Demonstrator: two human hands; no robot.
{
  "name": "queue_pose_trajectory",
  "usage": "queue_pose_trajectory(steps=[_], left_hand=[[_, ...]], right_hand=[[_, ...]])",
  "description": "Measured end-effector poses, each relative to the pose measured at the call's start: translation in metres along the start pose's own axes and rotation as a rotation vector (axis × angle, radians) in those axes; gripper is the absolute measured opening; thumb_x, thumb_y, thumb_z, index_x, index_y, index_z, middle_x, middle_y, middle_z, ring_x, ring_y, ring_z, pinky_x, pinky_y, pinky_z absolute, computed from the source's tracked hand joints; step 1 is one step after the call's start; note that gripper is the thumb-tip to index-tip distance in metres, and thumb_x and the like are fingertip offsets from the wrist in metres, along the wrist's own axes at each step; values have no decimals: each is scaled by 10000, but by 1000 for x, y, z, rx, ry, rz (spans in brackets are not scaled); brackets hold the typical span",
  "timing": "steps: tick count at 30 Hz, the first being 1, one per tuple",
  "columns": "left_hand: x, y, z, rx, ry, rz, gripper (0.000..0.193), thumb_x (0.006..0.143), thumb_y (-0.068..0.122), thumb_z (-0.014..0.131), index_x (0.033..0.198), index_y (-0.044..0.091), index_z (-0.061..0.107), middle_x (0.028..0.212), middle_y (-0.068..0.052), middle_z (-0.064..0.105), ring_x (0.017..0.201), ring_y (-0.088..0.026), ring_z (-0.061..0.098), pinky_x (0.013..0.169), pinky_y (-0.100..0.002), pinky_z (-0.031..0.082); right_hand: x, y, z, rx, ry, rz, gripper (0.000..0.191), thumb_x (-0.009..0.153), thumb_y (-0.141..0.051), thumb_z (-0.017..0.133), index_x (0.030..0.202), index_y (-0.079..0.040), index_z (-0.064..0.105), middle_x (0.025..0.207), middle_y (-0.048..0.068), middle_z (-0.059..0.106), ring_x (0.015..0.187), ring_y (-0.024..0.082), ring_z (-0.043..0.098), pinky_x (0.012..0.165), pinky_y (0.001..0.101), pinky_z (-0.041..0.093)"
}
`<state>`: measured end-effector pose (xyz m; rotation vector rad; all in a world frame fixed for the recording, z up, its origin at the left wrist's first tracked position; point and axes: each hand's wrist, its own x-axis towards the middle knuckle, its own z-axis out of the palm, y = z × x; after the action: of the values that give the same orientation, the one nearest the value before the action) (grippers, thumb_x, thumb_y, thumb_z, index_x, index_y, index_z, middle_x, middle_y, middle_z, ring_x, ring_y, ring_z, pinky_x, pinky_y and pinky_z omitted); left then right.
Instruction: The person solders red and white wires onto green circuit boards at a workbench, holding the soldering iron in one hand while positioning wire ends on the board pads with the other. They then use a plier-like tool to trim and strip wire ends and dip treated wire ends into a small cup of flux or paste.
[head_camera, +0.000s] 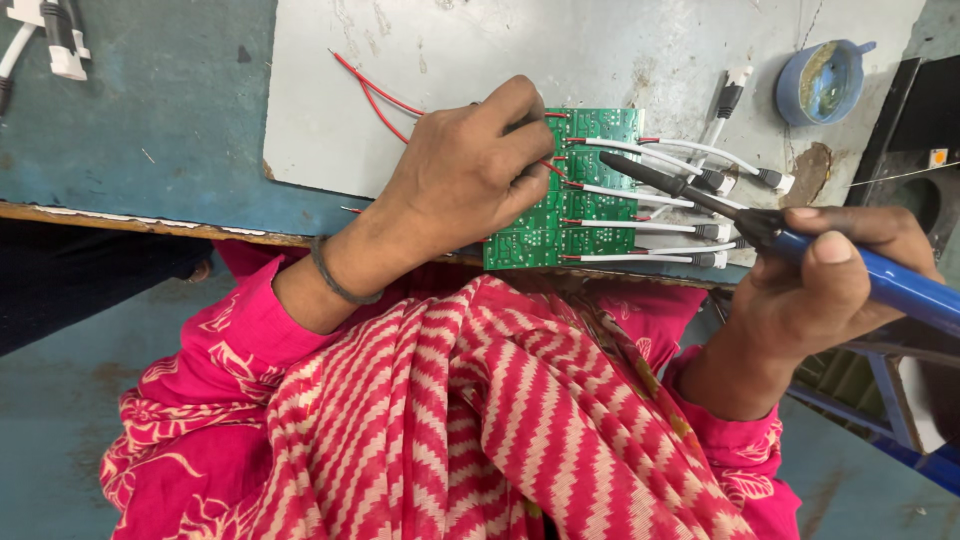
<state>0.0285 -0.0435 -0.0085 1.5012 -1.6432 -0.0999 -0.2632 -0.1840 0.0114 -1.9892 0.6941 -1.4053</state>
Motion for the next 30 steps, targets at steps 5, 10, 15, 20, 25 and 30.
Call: queue_pose_trajectory(steps=[5,10,15,20,25,30], left_hand=[[-2,-2,-1,-8,-15,5,150,917,112,761,992,38,655,1068,-79,575,799,-258,667,678,-384,537],[4,1,-1,-16,-78,-28,144,914,114,787,963,48,669,1008,-93,595,787,-268,649,673,-383,531],[14,14,-3,14,-103,-89,129,908,97,811,971,57,706,1015,-75,651,755,-217,650,651,-332,518],[20,22,-1,88,-80,-85,117,808,48,806,871,29,709,951,-87,651,703,-228,647,596,-348,503],[22,24,-1,87,-67,-79,119,832,48,804,901,34,707,972,-79,647,748,-226,652,631,-345,509],[22,25,0,93,-58,-93,116,843,39,803,909,36,708,983,-78,651,764,-224,659,644,-341,513]], right_hand=[[-2,3,-9,22,99,43,285,1080,-259,605,1045,3,496,892,130,586,654,184,491,606,269,410],[17,14,-72,3,367,97,277,989,-256,608,999,16,556,875,120,607,490,139,418,430,250,360],[2,26,-127,-19,521,150,239,1000,-176,643,989,57,589,858,151,614,471,135,421,456,259,353],[-15,33,-131,-9,488,202,219,998,-162,642,986,52,597,822,126,603,482,117,456,444,237,349],[-16,37,-115,27,462,242,199,996,-152,635,991,45,609,802,114,607,481,103,459,436,217,334],[-14,39,-107,43,430,254,203,1001,-154,647,982,46,615,771,101,590,479,100,458,435,216,333]])
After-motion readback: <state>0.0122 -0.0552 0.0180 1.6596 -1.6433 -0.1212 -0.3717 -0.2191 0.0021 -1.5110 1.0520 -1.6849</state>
